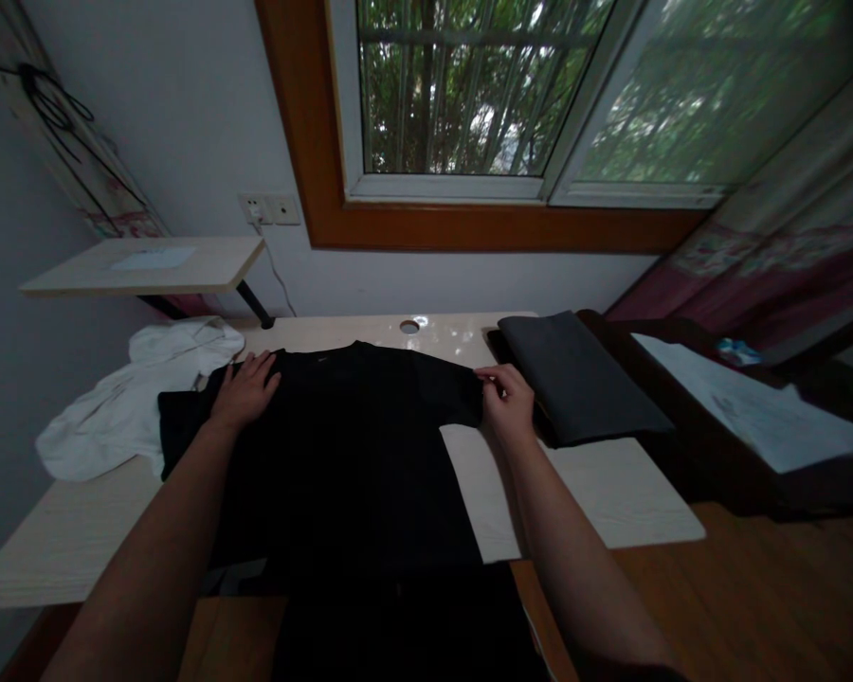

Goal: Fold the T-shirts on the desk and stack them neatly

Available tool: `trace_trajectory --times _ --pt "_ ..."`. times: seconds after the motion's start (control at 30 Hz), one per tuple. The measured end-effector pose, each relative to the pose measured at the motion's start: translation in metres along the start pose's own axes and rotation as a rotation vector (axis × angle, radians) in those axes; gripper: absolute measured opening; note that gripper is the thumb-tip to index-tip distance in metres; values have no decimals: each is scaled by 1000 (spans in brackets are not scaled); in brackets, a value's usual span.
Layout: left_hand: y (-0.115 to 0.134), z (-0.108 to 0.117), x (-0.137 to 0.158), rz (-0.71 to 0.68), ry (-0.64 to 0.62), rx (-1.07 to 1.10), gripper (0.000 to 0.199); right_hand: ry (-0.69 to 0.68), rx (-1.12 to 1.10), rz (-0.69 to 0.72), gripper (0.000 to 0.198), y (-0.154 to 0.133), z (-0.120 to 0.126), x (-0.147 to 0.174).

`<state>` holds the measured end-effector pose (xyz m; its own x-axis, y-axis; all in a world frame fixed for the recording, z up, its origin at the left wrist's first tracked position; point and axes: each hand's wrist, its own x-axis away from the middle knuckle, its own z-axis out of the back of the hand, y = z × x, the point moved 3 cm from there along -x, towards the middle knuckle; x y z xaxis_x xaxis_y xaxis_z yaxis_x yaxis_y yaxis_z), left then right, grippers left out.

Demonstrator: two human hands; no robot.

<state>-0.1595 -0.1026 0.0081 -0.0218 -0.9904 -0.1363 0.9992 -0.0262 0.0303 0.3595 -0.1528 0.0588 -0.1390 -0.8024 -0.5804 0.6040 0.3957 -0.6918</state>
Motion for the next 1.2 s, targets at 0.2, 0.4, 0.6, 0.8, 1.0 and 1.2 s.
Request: trace_trajectory --times 0.2,0.4,0.6,0.8,1.0,1.2 --pt "3 4 2 0 8 10 63 -343 37 156 31 -7 -26 6" --pt "2 1 1 -2 11 -13 63 -572 265 242 41 13 -45 14" --pt "3 2 0 11 59 -37 63 -540 364 205 38 29 -39 13" --pt "23 23 7 8 251 -23 57 -504 488 152 34 26 -36 11" --pt "84 24 3 -193 204 75 49 -438 553 105 37 22 -34 9" --pt "154 14 -16 -382 132 189 50 -365 655 86 32 15 -31 5"
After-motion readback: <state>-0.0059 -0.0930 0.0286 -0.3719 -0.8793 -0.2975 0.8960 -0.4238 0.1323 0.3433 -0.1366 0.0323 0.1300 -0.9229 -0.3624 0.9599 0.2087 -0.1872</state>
